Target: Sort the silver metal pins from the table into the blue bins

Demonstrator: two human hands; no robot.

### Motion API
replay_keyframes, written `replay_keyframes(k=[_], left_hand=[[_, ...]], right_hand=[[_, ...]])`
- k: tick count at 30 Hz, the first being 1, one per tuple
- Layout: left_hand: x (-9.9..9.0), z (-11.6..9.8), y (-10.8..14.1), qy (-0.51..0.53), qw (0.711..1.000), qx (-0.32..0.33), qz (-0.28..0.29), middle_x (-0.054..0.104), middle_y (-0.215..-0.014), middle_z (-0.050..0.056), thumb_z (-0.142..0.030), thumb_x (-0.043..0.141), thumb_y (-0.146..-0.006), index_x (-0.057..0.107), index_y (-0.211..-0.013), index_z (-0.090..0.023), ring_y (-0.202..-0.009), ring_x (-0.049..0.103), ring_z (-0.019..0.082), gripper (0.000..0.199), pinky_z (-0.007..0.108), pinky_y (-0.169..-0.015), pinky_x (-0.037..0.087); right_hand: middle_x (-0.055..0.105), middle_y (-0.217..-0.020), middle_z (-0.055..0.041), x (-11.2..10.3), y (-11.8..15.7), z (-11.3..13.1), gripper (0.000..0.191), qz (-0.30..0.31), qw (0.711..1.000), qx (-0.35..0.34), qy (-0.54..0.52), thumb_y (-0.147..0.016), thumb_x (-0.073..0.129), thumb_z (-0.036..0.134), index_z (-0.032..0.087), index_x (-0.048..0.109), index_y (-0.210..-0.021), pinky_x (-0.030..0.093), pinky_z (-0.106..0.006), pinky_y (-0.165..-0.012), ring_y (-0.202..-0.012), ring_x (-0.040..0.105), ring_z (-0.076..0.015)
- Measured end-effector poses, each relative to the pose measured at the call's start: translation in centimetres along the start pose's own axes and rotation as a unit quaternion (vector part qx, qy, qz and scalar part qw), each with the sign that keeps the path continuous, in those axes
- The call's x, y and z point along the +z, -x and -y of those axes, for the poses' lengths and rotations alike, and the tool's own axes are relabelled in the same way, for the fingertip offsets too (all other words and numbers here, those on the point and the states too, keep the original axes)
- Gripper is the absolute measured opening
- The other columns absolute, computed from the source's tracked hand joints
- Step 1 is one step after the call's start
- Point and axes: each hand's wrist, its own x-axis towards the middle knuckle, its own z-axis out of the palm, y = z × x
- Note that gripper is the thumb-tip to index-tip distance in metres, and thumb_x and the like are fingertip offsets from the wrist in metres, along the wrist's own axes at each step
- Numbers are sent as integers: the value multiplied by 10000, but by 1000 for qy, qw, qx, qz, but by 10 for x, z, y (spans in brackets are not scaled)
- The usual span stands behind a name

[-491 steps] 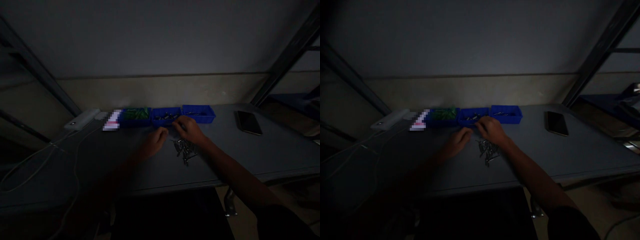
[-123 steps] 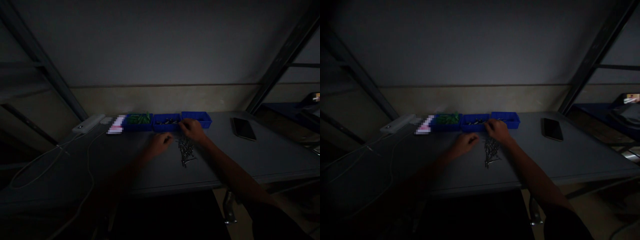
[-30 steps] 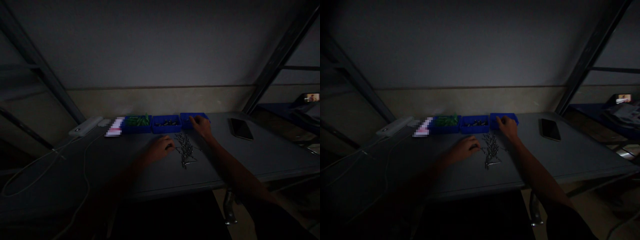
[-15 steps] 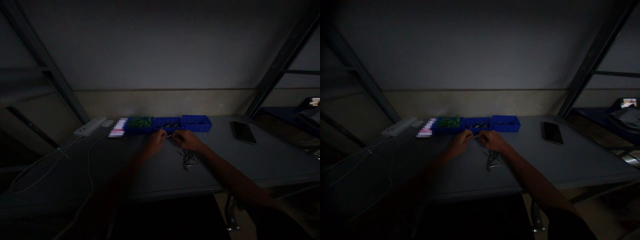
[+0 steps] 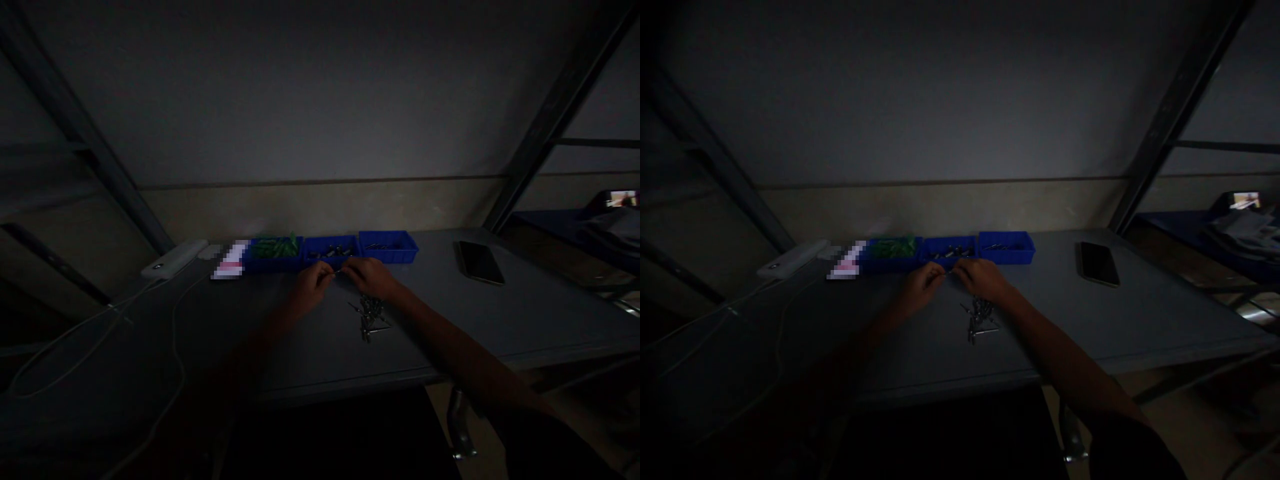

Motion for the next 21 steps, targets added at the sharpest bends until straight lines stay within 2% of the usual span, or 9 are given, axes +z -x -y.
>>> replay_keyframes(k=[5,9,12,15,18,21], left_hand=[[3,-5,-7,-44,999,7,-19,631,-763,33,-245,462,-828,562,-786,-159,-739,588,151,138,261,-718,445],[11,-7,-12,-48,999,-6,24,638,-722,31,-246,377,-870,594,-757,-157,-701,593,149,260,260,-700,446],[21,-5,-15,-45,996,-5,77,649,-742,17,-244,438,-846,616,-866,-167,-703,597,142,195,246,-680,451],[30,-4,-20,-66,991,13,112,641,-756,10,-217,546,-777,614,-970,-175,-709,588,141,209,244,-687,450],[35,-4,-22,-99,987,26,124,615,-751,19,-188,548,-767,635,-862,-167,-713,569,143,131,259,-713,444],[36,-4,-19,-114,988,18,107,597,-790,33,-153,509,-782,612,-768,-160,-752,555,149,104,274,-742,440]], right_hand=[[658,-833,-57,-4,0,3,237,-3,1000,4,6,-907,426,313,164,611,-917,354,-227,-657,-728,584,-133],[641,-728,-39,-10,-1,-2,275,-19,999,15,28,-893,427,328,162,619,-787,316,-228,-589,-631,546,-121],[602,-616,-20,-16,-1,-17,351,-64,994,78,43,-893,393,353,167,598,-678,281,-235,-533,-535,489,-112],[574,-563,-20,-22,2,-39,409,-151,969,187,58,-889,368,395,169,582,-623,268,-241,-505,-500,464,-117],[592,-596,-35,-24,6,-59,407,-233,932,271,59,-868,383,446,165,617,-689,287,-236,-505,-530,490,-132],[614,-631,-46,-24,8,-61,407,-248,924,288,41,-847,413,492,160,638,-783,317,-232,-523,-553,516,-140]])
